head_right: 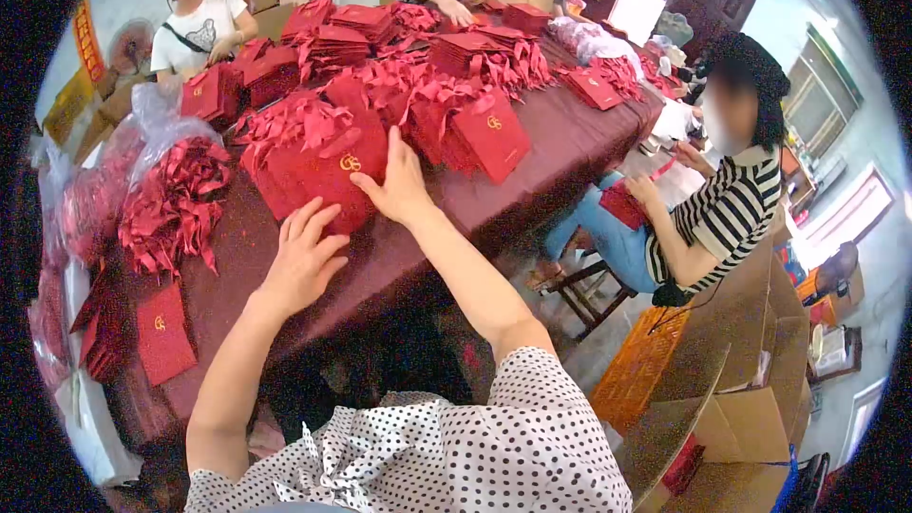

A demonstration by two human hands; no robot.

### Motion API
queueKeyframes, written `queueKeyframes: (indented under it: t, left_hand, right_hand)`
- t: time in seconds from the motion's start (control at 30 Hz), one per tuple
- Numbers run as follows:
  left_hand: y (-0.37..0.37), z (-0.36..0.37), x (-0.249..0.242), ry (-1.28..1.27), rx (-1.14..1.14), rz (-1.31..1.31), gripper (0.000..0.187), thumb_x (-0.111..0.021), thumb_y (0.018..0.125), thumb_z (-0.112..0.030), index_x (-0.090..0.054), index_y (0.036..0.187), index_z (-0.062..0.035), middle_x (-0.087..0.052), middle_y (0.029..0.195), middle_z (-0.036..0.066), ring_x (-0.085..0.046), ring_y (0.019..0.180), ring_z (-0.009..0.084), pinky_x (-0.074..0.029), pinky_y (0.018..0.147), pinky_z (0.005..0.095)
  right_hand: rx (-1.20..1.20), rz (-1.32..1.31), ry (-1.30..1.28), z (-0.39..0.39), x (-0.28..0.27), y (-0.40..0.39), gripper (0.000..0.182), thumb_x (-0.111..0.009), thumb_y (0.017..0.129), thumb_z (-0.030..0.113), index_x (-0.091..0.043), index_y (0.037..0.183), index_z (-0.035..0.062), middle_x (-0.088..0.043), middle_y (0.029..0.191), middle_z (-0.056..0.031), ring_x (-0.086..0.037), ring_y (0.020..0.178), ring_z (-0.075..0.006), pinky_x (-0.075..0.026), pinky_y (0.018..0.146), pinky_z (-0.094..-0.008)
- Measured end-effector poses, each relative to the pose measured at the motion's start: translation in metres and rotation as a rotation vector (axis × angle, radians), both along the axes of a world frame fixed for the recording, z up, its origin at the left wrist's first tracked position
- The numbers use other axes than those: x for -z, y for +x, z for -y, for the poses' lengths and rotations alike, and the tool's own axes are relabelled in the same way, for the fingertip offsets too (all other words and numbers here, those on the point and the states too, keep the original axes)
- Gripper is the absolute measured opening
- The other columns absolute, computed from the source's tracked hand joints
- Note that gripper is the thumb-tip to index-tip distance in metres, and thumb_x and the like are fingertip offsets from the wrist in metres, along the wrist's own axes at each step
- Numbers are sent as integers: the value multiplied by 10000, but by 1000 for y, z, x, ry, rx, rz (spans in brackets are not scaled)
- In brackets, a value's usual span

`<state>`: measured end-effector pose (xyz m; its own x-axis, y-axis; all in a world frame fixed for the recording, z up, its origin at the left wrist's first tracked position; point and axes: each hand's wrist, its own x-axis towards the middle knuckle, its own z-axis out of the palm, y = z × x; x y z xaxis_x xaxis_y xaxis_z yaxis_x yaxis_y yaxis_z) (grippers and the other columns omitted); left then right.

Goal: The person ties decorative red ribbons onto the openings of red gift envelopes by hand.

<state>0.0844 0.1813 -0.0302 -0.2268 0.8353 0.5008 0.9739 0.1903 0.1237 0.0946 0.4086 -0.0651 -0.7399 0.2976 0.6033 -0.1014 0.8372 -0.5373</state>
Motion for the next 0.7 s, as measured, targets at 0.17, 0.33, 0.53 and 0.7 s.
queueKeyframes:
  t: [0.17,0.33,0.53,0.7]
  left_hand:
    - [21,43,-16,-39,37,90,318,-716,708,-142,-614,1003,-84,-432,1304,128,-319,1289,341,-276,1035,501]
    - [11,176,-31,77,-374,94,293,-697,695,-71,-602,972,-78,-525,1188,118,-443,1192,329,-336,998,446]
    - [-16,314,23,-46,-918,114,442,-643,820,-247,-532,1198,-46,-498,1255,162,-447,1181,338,-337,1000,418]
    - [12,269,32,-74,-981,62,493,-581,867,-305,-484,1269,-35,-440,1321,201,-364,1252,400,-281,1045,460]
  right_hand:
    - [10,-113,-142,-15,4,1,807,-667,807,339,-253,1356,-83,-374,1315,-309,-376,1232,-409,-302,1042,-430]
    - [-41,-191,-119,-20,7,-6,542,-534,927,238,-304,1349,-13,-462,1251,-180,-466,1156,-263,-380,975,-370]
    - [13,-327,-148,-23,-2,-4,496,-580,901,209,-381,1286,-32,-464,1222,-167,-487,1055,-219,-433,857,-317]
    - [-217,-558,-68,39,-39,14,338,-594,858,58,-479,1167,-19,-556,1093,-122,-551,874,-167,-456,768,-262]
